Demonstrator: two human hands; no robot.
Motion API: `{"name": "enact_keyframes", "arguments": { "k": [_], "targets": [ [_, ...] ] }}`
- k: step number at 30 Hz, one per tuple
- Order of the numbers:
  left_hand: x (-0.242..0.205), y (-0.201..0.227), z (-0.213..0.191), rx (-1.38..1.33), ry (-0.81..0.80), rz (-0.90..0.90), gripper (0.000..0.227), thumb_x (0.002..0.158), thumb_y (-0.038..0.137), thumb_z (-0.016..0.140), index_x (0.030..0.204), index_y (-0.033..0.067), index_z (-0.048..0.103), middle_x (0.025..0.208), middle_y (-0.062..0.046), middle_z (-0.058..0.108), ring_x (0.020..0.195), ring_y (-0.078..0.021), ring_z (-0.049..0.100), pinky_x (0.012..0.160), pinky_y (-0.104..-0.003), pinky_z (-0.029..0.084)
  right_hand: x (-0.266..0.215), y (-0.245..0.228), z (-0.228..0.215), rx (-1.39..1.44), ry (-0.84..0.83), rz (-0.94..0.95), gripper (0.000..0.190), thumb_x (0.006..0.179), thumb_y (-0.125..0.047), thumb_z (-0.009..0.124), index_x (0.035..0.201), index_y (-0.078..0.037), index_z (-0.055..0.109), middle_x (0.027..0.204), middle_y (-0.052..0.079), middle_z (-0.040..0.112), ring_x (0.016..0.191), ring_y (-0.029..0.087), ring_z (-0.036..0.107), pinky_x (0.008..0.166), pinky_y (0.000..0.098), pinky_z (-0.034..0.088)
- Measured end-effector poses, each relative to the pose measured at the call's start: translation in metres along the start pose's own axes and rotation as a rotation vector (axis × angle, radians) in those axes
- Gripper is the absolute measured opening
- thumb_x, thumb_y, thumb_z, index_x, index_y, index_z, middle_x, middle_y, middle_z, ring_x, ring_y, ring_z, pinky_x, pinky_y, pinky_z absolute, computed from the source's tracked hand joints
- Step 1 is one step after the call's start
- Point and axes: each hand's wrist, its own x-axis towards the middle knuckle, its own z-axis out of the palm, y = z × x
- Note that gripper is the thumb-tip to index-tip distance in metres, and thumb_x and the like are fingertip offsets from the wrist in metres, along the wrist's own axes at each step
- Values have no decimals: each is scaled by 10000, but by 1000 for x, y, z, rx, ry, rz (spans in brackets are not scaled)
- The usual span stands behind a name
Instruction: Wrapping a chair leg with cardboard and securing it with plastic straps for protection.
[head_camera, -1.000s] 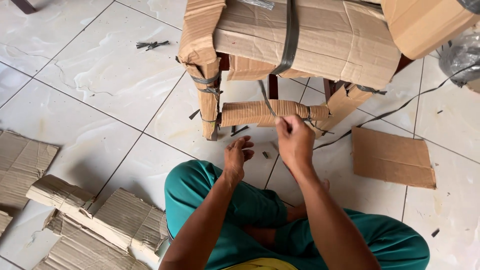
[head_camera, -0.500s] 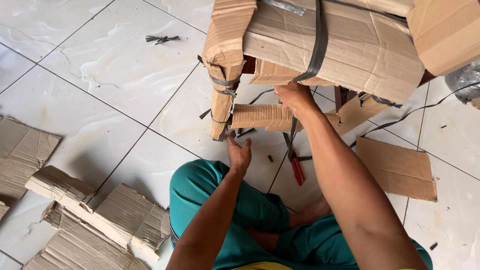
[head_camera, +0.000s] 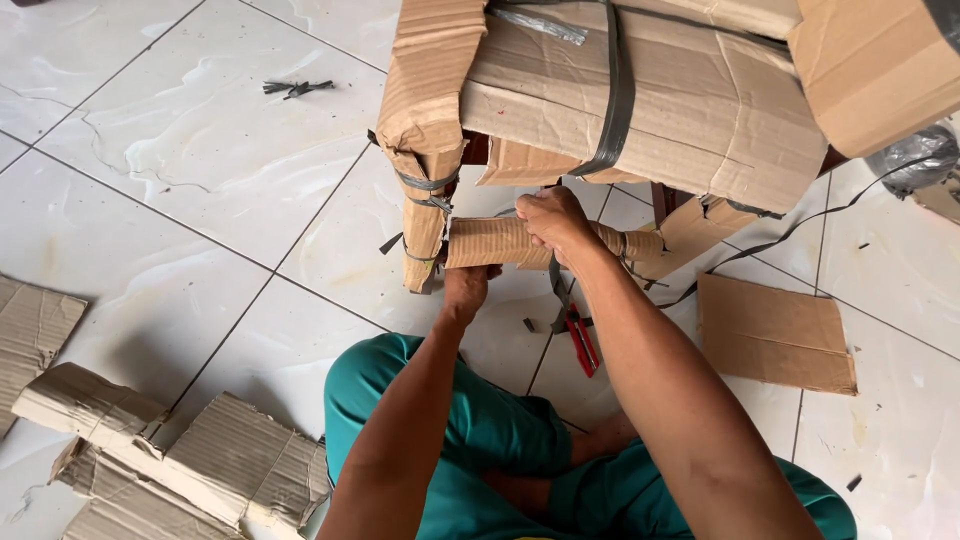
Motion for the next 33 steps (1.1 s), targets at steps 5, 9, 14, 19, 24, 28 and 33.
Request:
{"name": "enact_keyframes", "arguments": {
  "k": [5, 9, 14, 19, 24, 28, 33],
  "targets": [
    [-40, 11, 4, 84, 88, -191, 402, 1028, 453, 633, 1002, 72, 758, 780, -156, 739, 621, -216, 702, 598, -335, 606, -54, -19, 1, 142, -177, -22, 187, 925, -213, 609, 829, -60, 658, 547, 23, 517, 426, 97, 516, 434, 215, 372],
    [-78, 42, 12, 93, 53, -242, 477, 1075, 407, 529, 923, 10, 746, 693, -181, 699, 559, -234, 669, 519, -321, 553, -100, 5, 12, 46, -222, -132, 241, 1025, -200, 531, 934, -49, 696, 573, 31, 547, 461, 142, 567, 489, 247, 442],
    [-84, 59, 10, 190, 135, -277, 480, 1077, 346, 522, 754, 36, 696, 619, -177, 666, 529, -223, 654, 507, -334, 525, -117, 16, 41, -437, 2, -295, 229, 1048, -248, 456, 1103, -178, 667, 840, 160, 740, 888, 445, 732, 837, 528, 571],
    [-51, 53, -4, 223, 231, -317, 423, 988, 354, 567, 778, 9, 692, 707, -203, 668, 615, -264, 669, 544, -382, 553, -107, 40, 59, -454, 137, -516, 72, 1022, -219, 545, 1006, -175, 600, 813, 102, 711, 844, 366, 724, 751, 480, 574],
    [-47, 50, -7, 341, 135, -227, 452, 999, 299, 507, 839, -69, 714, 784, -304, 659, 774, -316, 689, 607, -432, 554, -113, 43, 66, -429, 183, -559, 117, 1022, -217, 557, 924, -152, 562, 773, 135, 658, 819, 390, 702, 693, 495, 553],
    [-66, 56, -6, 327, 119, -143, 494, 1049, 342, 507, 809, -45, 697, 733, -244, 647, 711, -239, 609, 572, -396, 514, -105, 53, 69, -474, 196, -546, 113, 1038, -261, 542, 963, -186, 585, 785, 97, 665, 822, 346, 708, 699, 476, 577],
    [-67, 35, -11, 360, 141, -94, 490, 1070, 425, 528, 878, 42, 765, 752, -179, 720, 746, -239, 675, 632, -396, 547, -107, 64, 60, -576, 160, -667, 90, 1047, -244, 519, 1008, -182, 572, 855, 110, 688, 799, 345, 717, 665, 487, 592]
  ]
}}
